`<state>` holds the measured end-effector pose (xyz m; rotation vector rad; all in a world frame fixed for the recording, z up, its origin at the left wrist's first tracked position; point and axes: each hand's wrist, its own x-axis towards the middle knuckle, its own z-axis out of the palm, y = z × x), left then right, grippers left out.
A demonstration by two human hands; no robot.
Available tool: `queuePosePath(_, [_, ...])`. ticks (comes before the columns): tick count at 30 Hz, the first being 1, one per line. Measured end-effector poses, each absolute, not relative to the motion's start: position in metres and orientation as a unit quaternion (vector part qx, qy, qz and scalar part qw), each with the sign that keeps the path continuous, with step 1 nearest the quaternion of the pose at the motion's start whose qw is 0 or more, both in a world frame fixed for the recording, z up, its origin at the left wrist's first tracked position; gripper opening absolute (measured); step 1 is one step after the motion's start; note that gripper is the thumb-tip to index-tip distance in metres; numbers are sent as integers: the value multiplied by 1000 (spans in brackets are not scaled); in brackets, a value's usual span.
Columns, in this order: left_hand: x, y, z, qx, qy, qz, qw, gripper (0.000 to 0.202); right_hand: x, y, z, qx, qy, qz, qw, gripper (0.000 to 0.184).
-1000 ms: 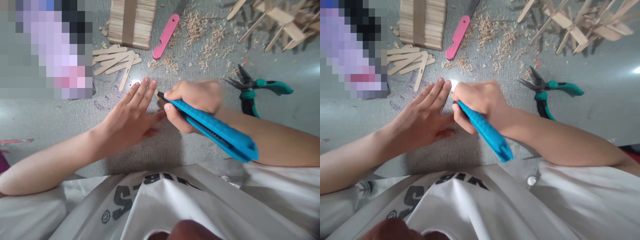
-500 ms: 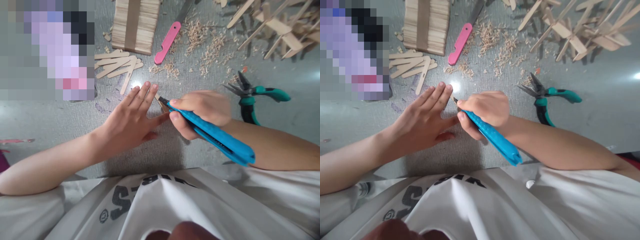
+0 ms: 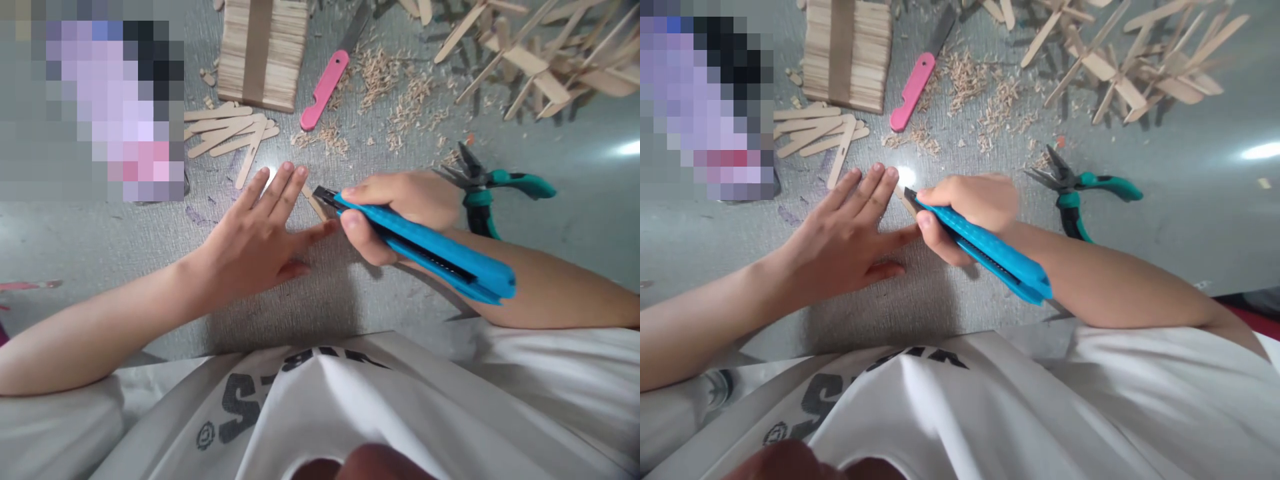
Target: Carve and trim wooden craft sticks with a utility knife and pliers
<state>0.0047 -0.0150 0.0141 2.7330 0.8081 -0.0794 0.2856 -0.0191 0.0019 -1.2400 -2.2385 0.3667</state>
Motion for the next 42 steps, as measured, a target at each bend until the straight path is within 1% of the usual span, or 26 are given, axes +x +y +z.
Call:
queuePosePath(2, [6,-15,15,948,281,-26,146,91,281,-17,4,-415,-856,104,291,17])
queuePosePath(4, [6,-15,16,947,284,-23,148,90,279,-16,4,-400,-867,88,286,15])
queuePosePath(7, [6,-15,15,945,287,-21,154,91,279,-15,4,-417,-869,114,241,20])
queuePosePath(9, [6,-15,14,945,287,-17,159,92,279,-15,3,-424,-867,118,234,21])
queuePosePath(11, [6,-14,14,945,284,-13,162,92,277,-16,2,-413,-868,99,257,17])
queuePosePath(13, [6,-14,14,945,283,-13,163,93,274,-17,2,-395,-864,74,302,15])
queuePosePath(16, [6,-14,14,945,282,-17,165,93,271,-18,2,-364,-857,70,358,21])
queuePosePath(19, [6,-14,14,943,284,-12,171,90,269,-18,2,-361,-854,86,364,26])
queuePosePath(22, [5,-14,13,943,286,-10,172,90,270,-19,0,-368,-849,85,369,23])
queuePosePath(24, [5,-14,13,943,285,-13,170,92,271,-20,-4,-388,-846,81,356,20])
queuePosePath(27, [6,-14,13,943,284,-13,175,91,273,-20,-10,-417,-847,59,324,22])
queuePosePath(30, [6,-14,14,942,286,-15,178,89,276,-19,-13,-397,-851,30,341,21])
queuePosePath(32, [7,-14,15,942,287,-19,173,90,277,-18,-14,-384,-855,37,346,20])
queuePosePath(37, [8,-15,18,941,294,-25,166,87,272,-23,-17,-409,-857,103,295,19])
queuePosePath(39, [7,-15,19,940,295,-24,166,85,269,-25,-18,-410,-855,103,300,19])
queuePosePath(42, [6,-15,19,942,293,-23,164,82,268,-27,-16,-399,-858,69,315,19])
